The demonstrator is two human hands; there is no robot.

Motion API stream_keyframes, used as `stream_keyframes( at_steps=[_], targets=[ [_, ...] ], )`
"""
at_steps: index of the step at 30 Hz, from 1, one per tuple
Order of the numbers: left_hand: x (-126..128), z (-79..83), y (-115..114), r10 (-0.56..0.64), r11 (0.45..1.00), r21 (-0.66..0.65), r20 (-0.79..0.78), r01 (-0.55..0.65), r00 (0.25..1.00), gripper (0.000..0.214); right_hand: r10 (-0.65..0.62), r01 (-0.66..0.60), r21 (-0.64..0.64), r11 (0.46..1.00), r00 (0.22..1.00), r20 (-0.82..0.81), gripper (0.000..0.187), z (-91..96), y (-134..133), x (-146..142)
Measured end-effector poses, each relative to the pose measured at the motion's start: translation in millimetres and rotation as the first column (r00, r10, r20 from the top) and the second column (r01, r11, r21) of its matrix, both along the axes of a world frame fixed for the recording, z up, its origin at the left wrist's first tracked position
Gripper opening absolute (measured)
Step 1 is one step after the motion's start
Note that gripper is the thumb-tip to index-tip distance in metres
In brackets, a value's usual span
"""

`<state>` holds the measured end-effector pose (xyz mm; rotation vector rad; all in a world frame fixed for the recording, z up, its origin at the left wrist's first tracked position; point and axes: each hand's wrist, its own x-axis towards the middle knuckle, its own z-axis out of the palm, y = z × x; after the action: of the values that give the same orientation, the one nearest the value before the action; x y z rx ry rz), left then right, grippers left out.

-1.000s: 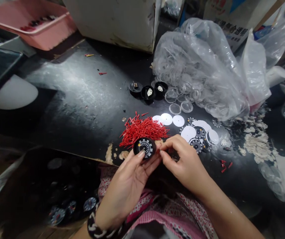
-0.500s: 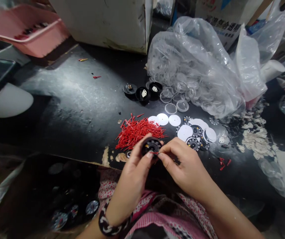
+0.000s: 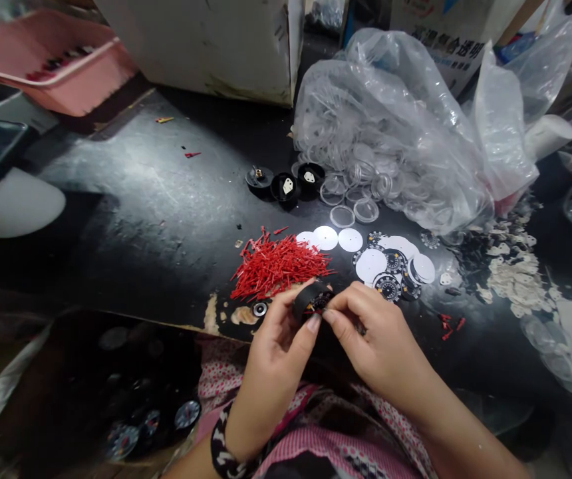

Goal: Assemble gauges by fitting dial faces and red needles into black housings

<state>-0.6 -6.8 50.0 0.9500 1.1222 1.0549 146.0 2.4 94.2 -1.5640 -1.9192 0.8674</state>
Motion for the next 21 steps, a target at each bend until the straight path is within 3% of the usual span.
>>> stream_keyframes(
  at_steps=[8,12,16,21],
  targets=[
    [0.6,4.9,-3.2,0.075,0.997,0.029,-0.119,-0.072,0.99,0.017,-0.064,0.063,-0.036,0.997,0.998,-0.015,0.021,-3.5,-9.6,-8.4],
    [-3.2,1.3,0.7,-0.01,0.995,-0.096,0.02,0.012,1.0,0.022,-0.06,0.059,-0.06,0.996,0.998,-0.002,0.025,-2.2,-5.3,-4.9],
    [-9.1,-4.9,3.1,-0.066,0.964,-0.239,0.219,0.12,0.973,0.038,0.044,-0.053,0.118,0.992,0.996,0.077,0.007,0.1,3.2,1.7],
    [-4.4,-7.5,0.2,0.059,0.945,-0.325,0.244,0.024,0.968,0.039,0.109,-0.209,0.281,0.937,0.936,0.335,0.011,-3.9,12.3,2.1]
  ],
)
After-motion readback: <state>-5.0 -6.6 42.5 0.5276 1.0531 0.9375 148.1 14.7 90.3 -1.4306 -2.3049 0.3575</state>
